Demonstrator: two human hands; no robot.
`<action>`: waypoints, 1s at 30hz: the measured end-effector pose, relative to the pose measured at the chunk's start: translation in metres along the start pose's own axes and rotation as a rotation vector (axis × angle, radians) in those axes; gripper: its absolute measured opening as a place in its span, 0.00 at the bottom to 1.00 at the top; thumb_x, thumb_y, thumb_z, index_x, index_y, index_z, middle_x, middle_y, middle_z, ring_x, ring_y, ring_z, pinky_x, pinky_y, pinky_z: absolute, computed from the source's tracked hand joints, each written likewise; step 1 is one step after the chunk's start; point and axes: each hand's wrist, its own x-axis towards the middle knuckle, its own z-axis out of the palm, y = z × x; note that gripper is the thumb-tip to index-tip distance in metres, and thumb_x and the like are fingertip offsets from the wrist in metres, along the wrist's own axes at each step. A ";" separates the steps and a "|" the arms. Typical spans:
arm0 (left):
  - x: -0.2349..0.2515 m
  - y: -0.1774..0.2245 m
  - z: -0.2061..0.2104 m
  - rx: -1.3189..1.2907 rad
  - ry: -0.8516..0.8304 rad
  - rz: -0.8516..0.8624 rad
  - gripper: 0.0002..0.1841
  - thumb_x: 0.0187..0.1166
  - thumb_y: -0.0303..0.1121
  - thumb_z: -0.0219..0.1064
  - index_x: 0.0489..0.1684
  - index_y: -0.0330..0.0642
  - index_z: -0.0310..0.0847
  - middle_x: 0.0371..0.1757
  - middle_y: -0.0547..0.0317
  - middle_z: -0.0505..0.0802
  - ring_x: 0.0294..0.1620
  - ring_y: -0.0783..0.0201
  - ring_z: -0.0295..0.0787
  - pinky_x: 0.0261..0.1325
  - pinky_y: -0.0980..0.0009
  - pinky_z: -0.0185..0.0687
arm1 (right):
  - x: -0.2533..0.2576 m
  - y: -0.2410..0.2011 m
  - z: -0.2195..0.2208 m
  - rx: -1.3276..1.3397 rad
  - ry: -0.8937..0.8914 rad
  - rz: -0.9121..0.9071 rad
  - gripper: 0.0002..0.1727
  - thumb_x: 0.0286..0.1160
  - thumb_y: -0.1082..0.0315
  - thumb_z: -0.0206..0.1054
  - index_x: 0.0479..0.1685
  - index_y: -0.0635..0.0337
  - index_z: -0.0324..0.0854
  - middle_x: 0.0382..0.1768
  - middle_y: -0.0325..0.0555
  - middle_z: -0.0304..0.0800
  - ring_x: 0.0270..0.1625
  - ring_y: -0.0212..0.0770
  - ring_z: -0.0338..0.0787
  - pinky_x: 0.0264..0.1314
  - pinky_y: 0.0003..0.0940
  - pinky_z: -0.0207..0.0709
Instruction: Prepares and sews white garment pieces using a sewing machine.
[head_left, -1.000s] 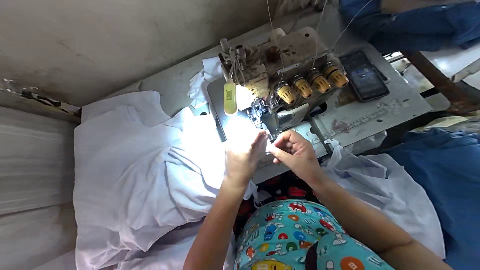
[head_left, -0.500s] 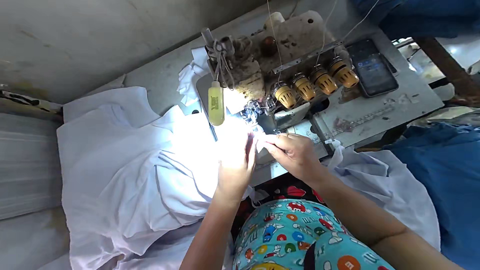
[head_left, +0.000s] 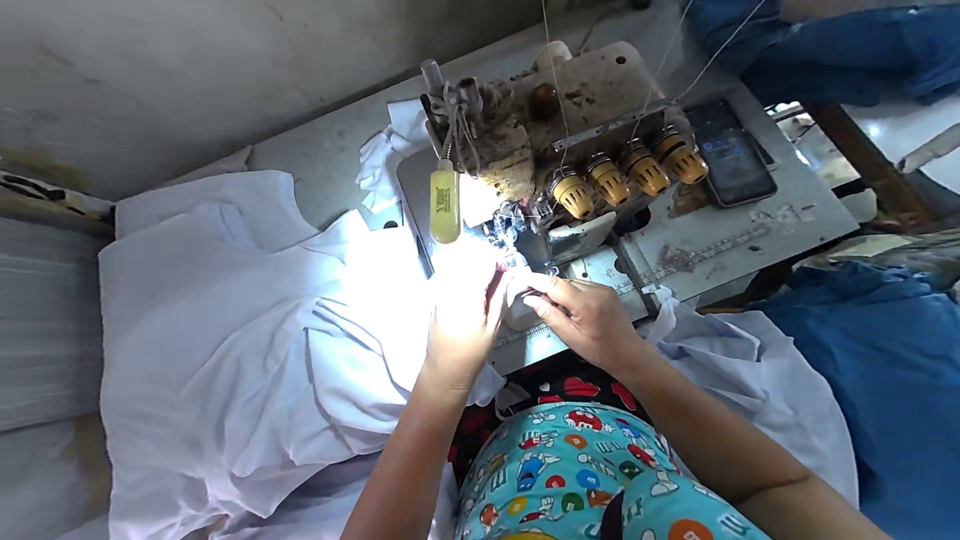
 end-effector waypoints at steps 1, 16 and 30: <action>-0.001 0.001 0.001 0.010 0.004 -0.003 0.08 0.82 0.31 0.64 0.44 0.39 0.89 0.48 0.54 0.93 0.52 0.61 0.89 0.59 0.61 0.82 | 0.000 0.000 0.000 0.002 0.001 -0.001 0.16 0.83 0.61 0.62 0.51 0.60 0.92 0.28 0.47 0.92 0.29 0.41 0.89 0.34 0.36 0.82; -0.005 0.000 0.004 0.034 0.048 0.013 0.09 0.83 0.31 0.64 0.48 0.37 0.89 0.48 0.53 0.93 0.52 0.62 0.90 0.60 0.63 0.82 | 0.003 0.003 0.001 0.009 -0.005 -0.036 0.14 0.82 0.62 0.62 0.48 0.59 0.92 0.27 0.45 0.91 0.28 0.40 0.88 0.33 0.35 0.81; -0.008 0.004 0.008 0.165 0.116 0.019 0.18 0.82 0.32 0.62 0.63 0.31 0.86 0.60 0.41 0.92 0.61 0.47 0.90 0.65 0.53 0.82 | 0.003 0.005 0.000 0.013 -0.034 -0.051 0.16 0.83 0.61 0.62 0.52 0.61 0.91 0.25 0.45 0.89 0.26 0.39 0.86 0.31 0.33 0.80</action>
